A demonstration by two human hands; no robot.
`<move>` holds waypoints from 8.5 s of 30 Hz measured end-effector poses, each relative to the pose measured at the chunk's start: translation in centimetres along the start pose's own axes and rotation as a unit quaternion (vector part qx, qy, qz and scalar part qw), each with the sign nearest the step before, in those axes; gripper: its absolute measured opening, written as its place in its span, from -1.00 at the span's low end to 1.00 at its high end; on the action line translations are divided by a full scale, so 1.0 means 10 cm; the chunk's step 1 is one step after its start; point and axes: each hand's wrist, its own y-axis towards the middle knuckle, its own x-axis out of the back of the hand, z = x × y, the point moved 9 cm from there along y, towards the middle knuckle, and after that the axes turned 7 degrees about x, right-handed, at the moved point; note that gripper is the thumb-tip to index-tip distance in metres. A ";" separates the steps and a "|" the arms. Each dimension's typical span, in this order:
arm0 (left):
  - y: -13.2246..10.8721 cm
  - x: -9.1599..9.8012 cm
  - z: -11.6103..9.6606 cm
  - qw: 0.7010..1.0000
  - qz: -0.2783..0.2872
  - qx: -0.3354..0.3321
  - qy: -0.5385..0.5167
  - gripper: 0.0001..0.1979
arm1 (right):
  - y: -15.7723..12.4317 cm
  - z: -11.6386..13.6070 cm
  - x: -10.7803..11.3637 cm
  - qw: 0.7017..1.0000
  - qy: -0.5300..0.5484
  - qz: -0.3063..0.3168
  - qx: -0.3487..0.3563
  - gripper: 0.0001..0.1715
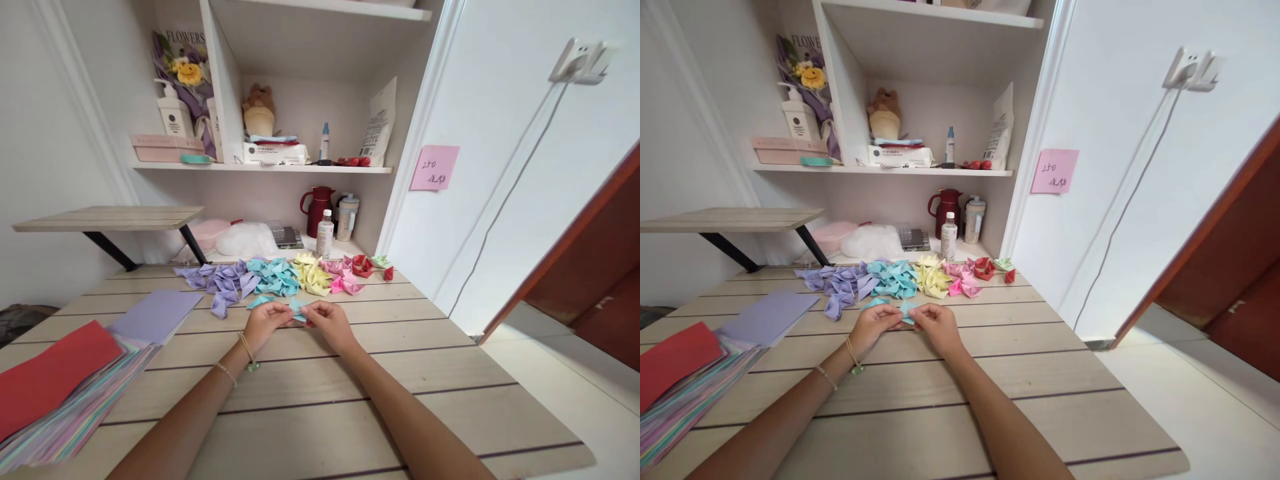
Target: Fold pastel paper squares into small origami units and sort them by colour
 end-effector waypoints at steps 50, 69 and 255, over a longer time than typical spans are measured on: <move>-0.03 -0.10 -0.06 0.992 0.005 -0.072 0.102 -0.74 | 0.02 -0.19 0.06 0.999 0.000 -0.040 0.004 -0.59; -0.05 -0.09 -0.13 0.988 -0.001 -0.099 0.116 -0.69 | -0.04 -0.27 0.04 0.993 0.080 -0.058 -0.058 -0.60; -0.09 -0.36 0.07 0.983 0.178 0.013 -0.035 -0.52 | -0.03 -0.07 -0.04 0.995 -0.100 0.020 0.022 -0.87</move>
